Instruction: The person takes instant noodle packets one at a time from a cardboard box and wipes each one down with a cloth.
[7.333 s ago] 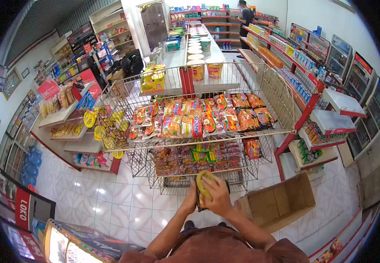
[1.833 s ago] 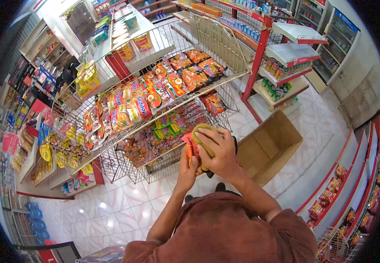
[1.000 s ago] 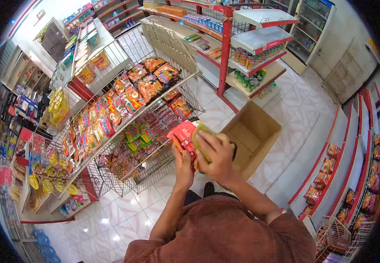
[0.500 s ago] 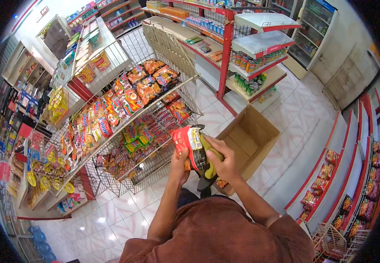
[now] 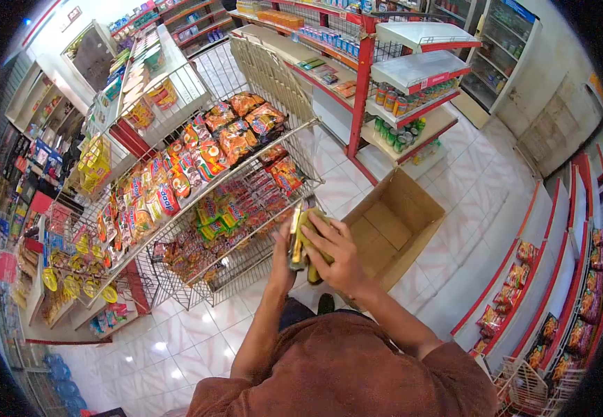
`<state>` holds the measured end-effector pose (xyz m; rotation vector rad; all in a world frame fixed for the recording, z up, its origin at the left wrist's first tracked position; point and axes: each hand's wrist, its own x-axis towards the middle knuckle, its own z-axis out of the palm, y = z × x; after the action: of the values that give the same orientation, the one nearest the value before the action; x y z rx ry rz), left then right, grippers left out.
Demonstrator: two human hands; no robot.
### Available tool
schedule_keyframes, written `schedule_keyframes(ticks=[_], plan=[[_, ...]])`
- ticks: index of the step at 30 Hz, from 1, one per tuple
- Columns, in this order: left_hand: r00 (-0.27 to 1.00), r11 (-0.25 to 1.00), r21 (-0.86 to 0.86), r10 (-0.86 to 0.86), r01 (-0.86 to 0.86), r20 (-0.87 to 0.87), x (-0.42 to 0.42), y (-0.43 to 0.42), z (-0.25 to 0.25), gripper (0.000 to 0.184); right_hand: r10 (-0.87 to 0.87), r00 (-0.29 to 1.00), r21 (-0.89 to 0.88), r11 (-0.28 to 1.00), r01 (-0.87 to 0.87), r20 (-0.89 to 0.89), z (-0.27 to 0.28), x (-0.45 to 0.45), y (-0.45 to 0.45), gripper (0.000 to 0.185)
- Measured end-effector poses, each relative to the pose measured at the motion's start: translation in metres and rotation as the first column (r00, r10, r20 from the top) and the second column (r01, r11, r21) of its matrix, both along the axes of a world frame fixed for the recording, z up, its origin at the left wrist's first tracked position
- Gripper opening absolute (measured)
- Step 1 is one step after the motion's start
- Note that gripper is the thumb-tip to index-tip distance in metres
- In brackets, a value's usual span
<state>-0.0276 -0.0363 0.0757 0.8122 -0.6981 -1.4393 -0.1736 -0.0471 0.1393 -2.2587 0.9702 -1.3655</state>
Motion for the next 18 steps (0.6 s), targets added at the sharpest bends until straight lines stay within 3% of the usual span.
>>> schedule_keyframes(ticks=[2,3,5,7,11,14,15,17,18], plan=[[0.973,0.99,-0.002,-0.137,0.139,-0.183,0.008,0.006,-0.005,0.054,0.005,1.0,-0.03,1.0,-0.005,-0.008,0.003,0.001,-0.01,0.038],[0.974,0.99,-0.005,-0.138,0.139,-0.18,0.013,0.004,-0.004,0.054,0.008,1.0,-0.057,0.998,-0.01,-0.02,0.004,0.001,-0.018,0.039],[0.981,0.98,-0.037,-0.196,0.195,-0.012,0.021,0.004,-0.002,0.055,0.013,0.999,-0.079,0.997,-0.016,-0.035,0.003,0.003,-0.025,0.039],[0.974,0.974,-0.047,-0.218,0.221,0.07,0.022,0.002,-0.002,0.056,-0.095,0.995,0.062,0.994,0.096,-0.009,0.0,0.008,-0.03,0.039],[0.998,0.999,0.039,-0.027,0.029,-0.063,0.027,-0.001,-0.004,0.059,-0.122,0.992,0.208,0.97,0.128,-0.043,-0.019,0.016,-0.017,0.036],[0.88,0.966,0.254,0.156,-0.042,-0.448,0.034,0.0,-0.03,0.055,-0.071,0.994,0.269,0.959,0.09,-0.078,-0.036,0.018,0.002,0.034],[0.878,0.966,0.252,0.163,-0.05,-0.451,0.033,0.0,-0.031,0.055,-0.042,0.995,0.287,0.956,0.066,-0.09,-0.042,0.017,0.007,0.035],[0.952,0.938,0.288,0.252,-0.195,-0.175,0.03,0.001,-0.033,0.046,0.0,0.995,0.307,0.951,0.031,-0.102,-0.053,0.013,0.01,0.035],[0.956,0.917,0.293,0.291,-0.27,-0.028,0.031,0.002,-0.033,0.041,0.026,0.998,0.433,0.901,0.002,-0.058,-0.06,0.008,0.01,0.035]])
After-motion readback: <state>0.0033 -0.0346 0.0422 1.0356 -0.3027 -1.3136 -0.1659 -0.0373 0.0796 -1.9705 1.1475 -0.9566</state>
